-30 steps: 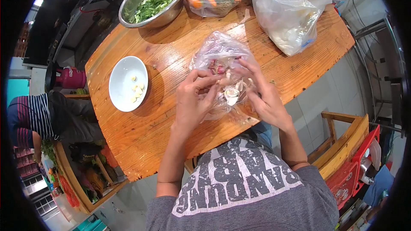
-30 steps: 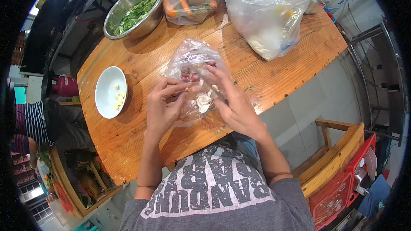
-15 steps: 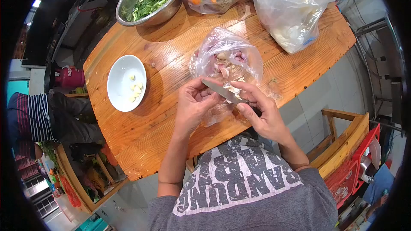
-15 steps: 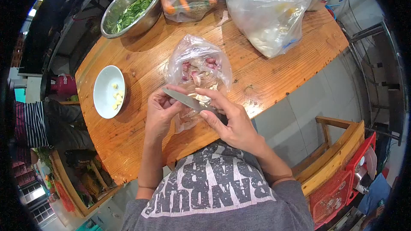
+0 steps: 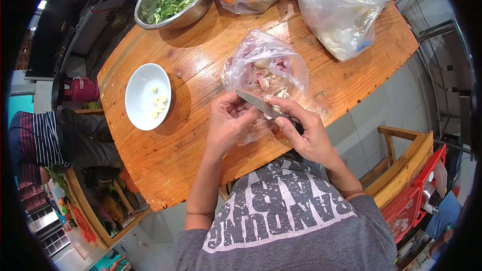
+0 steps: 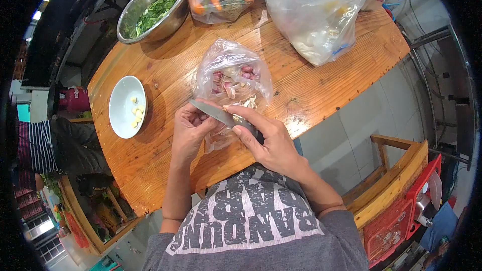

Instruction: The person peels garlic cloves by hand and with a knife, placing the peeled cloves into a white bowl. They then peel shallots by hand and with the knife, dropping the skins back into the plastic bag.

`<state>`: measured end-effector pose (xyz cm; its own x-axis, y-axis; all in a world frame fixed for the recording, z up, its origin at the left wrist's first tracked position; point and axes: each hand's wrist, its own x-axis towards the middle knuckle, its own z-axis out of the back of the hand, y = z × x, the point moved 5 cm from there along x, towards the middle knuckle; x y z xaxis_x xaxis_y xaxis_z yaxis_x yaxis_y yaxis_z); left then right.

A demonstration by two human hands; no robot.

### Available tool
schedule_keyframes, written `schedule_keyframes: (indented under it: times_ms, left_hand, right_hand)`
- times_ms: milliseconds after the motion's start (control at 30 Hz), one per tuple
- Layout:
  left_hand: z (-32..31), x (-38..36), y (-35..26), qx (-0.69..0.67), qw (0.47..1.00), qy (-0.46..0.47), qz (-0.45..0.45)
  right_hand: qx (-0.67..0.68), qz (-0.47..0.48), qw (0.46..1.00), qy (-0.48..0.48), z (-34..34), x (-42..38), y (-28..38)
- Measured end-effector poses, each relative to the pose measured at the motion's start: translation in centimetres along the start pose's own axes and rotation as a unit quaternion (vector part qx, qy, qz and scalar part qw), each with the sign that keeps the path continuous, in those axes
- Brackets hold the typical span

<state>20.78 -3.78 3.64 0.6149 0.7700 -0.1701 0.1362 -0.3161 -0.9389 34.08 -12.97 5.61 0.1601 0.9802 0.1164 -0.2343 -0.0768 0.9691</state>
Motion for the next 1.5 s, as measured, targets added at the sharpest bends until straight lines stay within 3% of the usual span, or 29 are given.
schedule_keyframes:
  times_ms: [233,467,667,767,867,967,1067,1167,1367,1500]
  left_hand:
    - [-0.4,-0.2,-0.1,0.03,0.998,-0.022,-0.05]
    - [-1.2,-0.4,-0.6,0.205,0.962,-0.08,-0.162]
    - [-1.6,-0.7,-0.8,0.255,0.942,-0.096,-0.198]
    - [-2.3,-1.2,-1.4,0.346,0.892,-0.074,-0.282]
    - [-2.0,-0.9,-0.5,0.278,0.937,-0.067,-0.199]
    - [-1.6,0.0,-0.3,0.12,0.984,-0.051,-0.119]
    - [-0.6,0.1,-1.2,0.154,0.971,-0.071,-0.168]
    - [-0.3,-0.5,-1.5,0.308,0.944,-0.067,-0.096]
    - [-1.2,-0.3,-1.2,0.054,0.998,-0.016,-0.004]
    - [-0.3,0.1,-1.2,0.119,0.992,0.02,-0.043]
  right_hand:
    - [0.107,-0.104,0.987,0.064,-0.2,-0.2,-0.9]
    - [0.143,-0.097,0.984,0.038,-0.5,0.0,-1.4]
    - [0.173,-0.095,0.98,0.03,-0.6,0.0,-1.5]
    - [0.208,-0.121,0.97,0.038,-0.6,0.1,-1.9]
    - [0.264,-0.145,0.952,0.044,-0.6,0.2,-1.8]
    - [0.335,-0.163,0.925,0.072,-0.1,0.2,-1.5]
    - [0.41,-0.193,0.886,0.1,-0.3,0.2,-1.5]
    - [0.426,-0.198,0.876,0.105,-0.3,0.2,-1.7]
    - [0.416,-0.197,0.881,0.109,-0.7,0.0,-1.9]
    - [0.428,-0.199,0.875,0.11,-0.8,-0.1,-1.9]
